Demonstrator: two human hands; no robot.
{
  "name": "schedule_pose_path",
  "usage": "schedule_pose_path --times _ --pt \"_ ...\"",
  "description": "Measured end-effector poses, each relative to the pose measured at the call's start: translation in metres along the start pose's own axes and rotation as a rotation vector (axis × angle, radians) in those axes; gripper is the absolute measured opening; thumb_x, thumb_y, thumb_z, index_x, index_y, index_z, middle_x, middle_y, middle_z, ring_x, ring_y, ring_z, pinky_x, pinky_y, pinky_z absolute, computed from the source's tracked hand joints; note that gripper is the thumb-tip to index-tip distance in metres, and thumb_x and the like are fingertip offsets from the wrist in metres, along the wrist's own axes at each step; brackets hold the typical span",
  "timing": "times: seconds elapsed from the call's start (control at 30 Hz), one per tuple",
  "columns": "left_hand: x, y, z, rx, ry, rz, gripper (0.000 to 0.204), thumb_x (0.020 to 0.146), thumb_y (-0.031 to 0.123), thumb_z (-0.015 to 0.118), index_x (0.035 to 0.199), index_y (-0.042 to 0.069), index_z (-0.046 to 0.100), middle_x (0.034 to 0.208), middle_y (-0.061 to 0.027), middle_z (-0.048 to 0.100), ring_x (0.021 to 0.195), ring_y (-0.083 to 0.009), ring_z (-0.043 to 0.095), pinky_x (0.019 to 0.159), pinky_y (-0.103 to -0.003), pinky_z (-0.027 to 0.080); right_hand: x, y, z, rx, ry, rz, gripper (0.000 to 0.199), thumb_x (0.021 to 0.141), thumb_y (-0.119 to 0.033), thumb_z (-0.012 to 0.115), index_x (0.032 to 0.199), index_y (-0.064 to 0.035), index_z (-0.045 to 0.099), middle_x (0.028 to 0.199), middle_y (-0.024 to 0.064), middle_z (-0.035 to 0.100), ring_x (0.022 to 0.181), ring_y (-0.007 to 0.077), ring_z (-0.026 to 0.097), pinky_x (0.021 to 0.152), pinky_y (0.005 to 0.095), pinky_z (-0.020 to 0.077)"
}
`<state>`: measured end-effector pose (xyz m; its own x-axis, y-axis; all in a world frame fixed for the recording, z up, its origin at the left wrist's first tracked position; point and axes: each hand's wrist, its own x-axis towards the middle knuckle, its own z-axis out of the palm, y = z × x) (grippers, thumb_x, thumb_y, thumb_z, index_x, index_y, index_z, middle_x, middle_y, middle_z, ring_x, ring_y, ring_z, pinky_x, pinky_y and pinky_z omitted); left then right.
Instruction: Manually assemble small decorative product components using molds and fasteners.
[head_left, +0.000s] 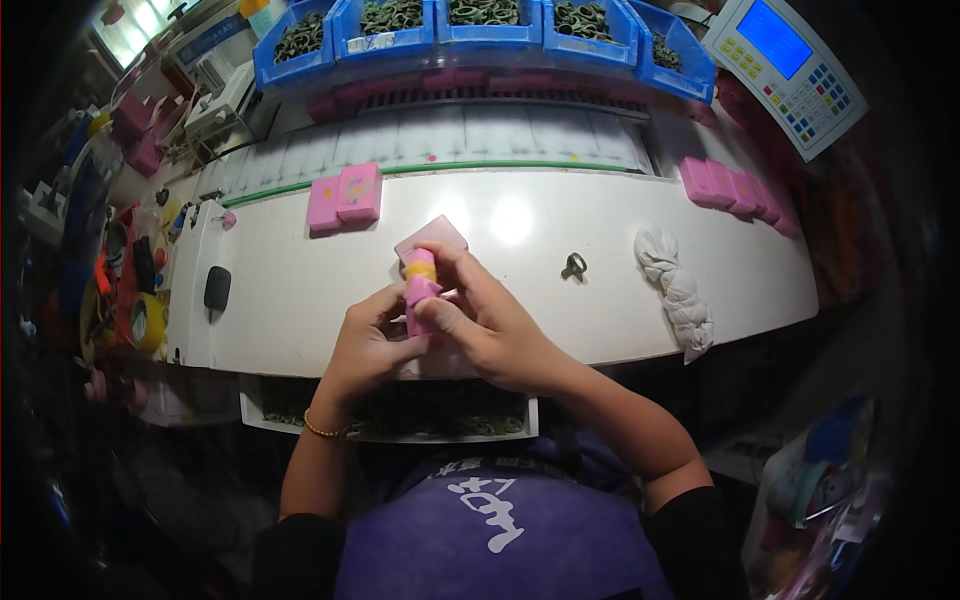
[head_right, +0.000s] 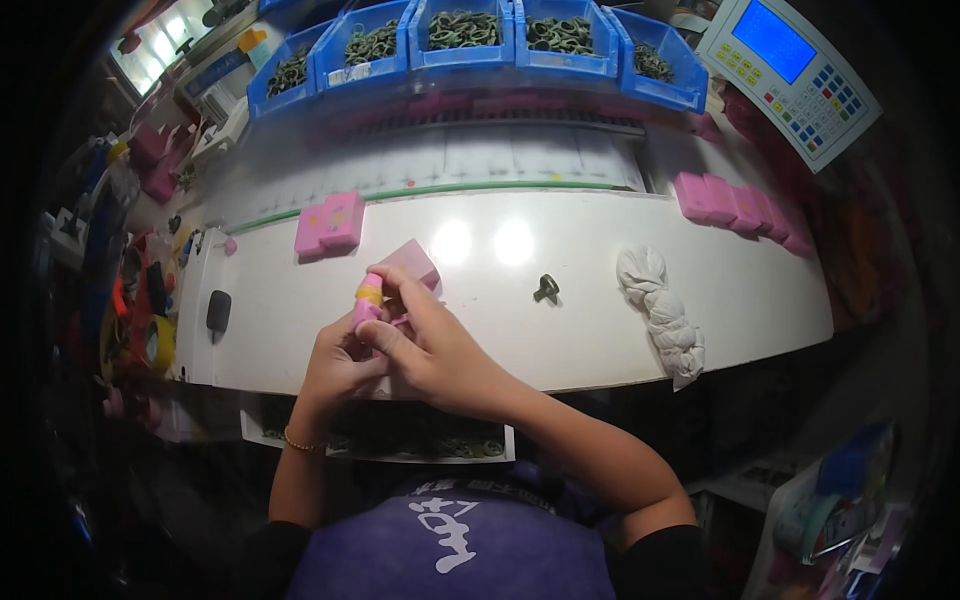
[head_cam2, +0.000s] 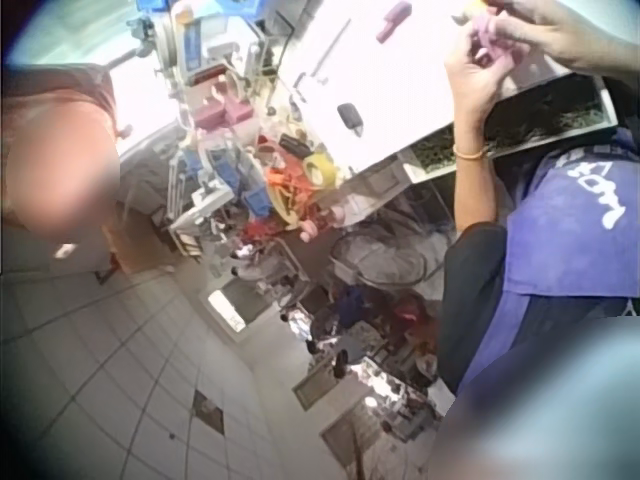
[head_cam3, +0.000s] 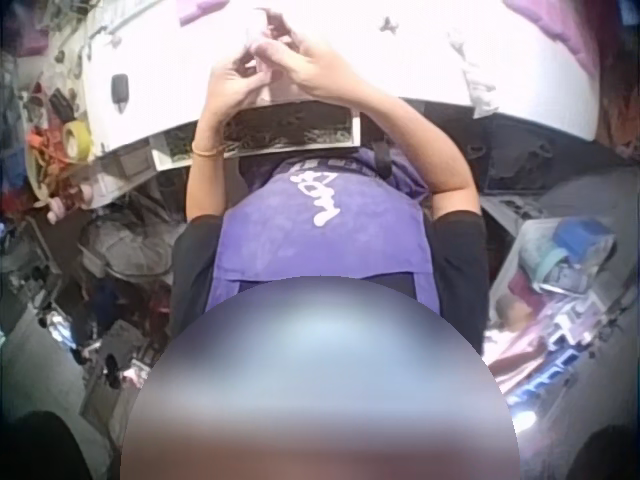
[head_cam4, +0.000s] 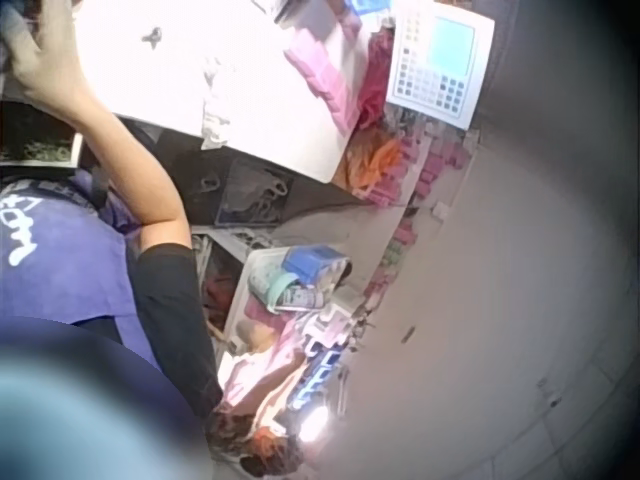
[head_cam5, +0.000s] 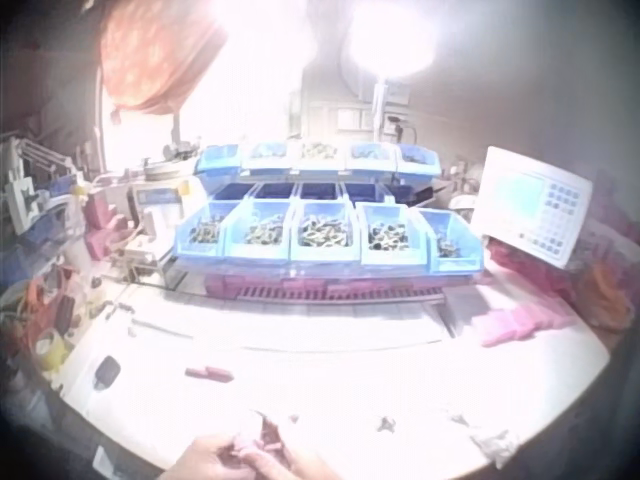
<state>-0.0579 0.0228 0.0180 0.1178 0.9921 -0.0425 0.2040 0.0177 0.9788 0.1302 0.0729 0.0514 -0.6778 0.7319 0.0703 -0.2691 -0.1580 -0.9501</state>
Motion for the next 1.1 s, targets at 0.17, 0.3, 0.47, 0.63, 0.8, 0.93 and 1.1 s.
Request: schedule_pose_path --times 0.17,0.3,0.47,0.63,0.8,0.93,1.1 --pt "-0.003 -0.018 -0.006 -0.361 -0.067 -0.034 0.055 0.084 0.0 0.077 0.134 -0.001 0.053 0.127 -0.0094 0.06 0.114 -0.0161 0.061 0.1 -0.032 0.051 -0.016 0.005 -0.027 -0.783 0.013 -0.125 0.055 0.093 -0.01 0.062 0.14 0.0046 0.037 0.139 0.0247 0.042 0.127 0.0383 0.043 0.107 0.0445 0.0392" --pt "0.0 -0.02 -0.007 -0.402 -0.092 0.0 0.055 0.085 -0.001 0.076 0.134 -0.001 0.052 0.13 -0.0096 0.058 0.116 -0.016 0.059 0.103 -0.032 0.049 -0.023 0.014 -0.029 -1.202 -0.032 -0.273 0.057 0.087 -0.006 0.063 0.137 0.0102 0.04 0.145 0.0266 0.038 0.127 0.0433 0.041 0.11 0.0474 0.0365" --pt "0.001 -0.017 -0.007 -0.386 -0.095 -0.028 0.055 0.084 0.0 0.077 0.133 0.0 0.053 0.129 -0.0089 0.059 0.116 -0.016 0.06 0.102 -0.032 0.049 -0.023 0.016 -0.023 -1.595 -0.109 -0.277 0.054 0.086 -0.016 0.065 0.133 0.0065 0.051 0.146 0.0157 0.044 0.129 0.0338 0.043 0.107 0.043 0.0375" --pt "0.004 -0.013 -0.005 -0.288 -0.099 0.01 0.057 0.081 0.002 0.081 0.132 0.004 0.055 0.126 -0.0068 0.062 0.112 -0.0162 0.062 0.099 -0.032 0.051 -0.02 0.011 -0.02 -1.781 -0.096 -0.345 0.05 0.084 -0.012 0.058 0.129 0.0093 0.055 0.139 0.0173 0.049 0.127 0.0302 0.046 0.108 0.0388 0.0362" --pt "0.012 -0.01 0.005 0.016 -0.098 0.126 0.068 0.074 0.006 0.087 0.131 0.007 0.05 0.117 -0.0087 0.066 0.102 -0.0143 0.066 0.087 -0.028 0.054 -0.012 0.01 -0.031 -1.638 -0.178 -0.324 0.055 0.081 -0.011 0.063 0.131 0.0094 0.053 0.141 0.0195 0.048 0.123 0.0304 0.049 0.109 0.0412 0.0364" --pt "0.015 -0.012 0.012 -0.112 -0.111 -0.052 0.069 0.074 0.007 0.087 0.132 0.006 0.048 0.114 -0.0091 0.068 0.08 -0.007 0.06 0.064 -0.019 0.049 -0.012 0.016 -0.041 -1.289 0.026 -0.274 0.092 0.067 -0.006 0.083 0.146 0.0032 0.036 0.151 0.0244 0.039 0.127 0.0412 0.05 0.105 0.0432 0.0436" --pt "0.024 -0.008 0.004 0.016 -0.307 -0.066 0.088 0.068 0.015 0.092 0.141 -0.001 0.046 0.115 -0.0054 0.065 0.087 -0.0073 0.057 0.07 -0.022 0.048 -0.015 0.013 -0.045 -1.096 -0.086 -0.236 0.086 0.071 -0.006 0.079 0.146 -0.0042 0.039 0.143 0.0245 0.047 0.118 0.0424 0.055 0.097 0.0434 0.0495"
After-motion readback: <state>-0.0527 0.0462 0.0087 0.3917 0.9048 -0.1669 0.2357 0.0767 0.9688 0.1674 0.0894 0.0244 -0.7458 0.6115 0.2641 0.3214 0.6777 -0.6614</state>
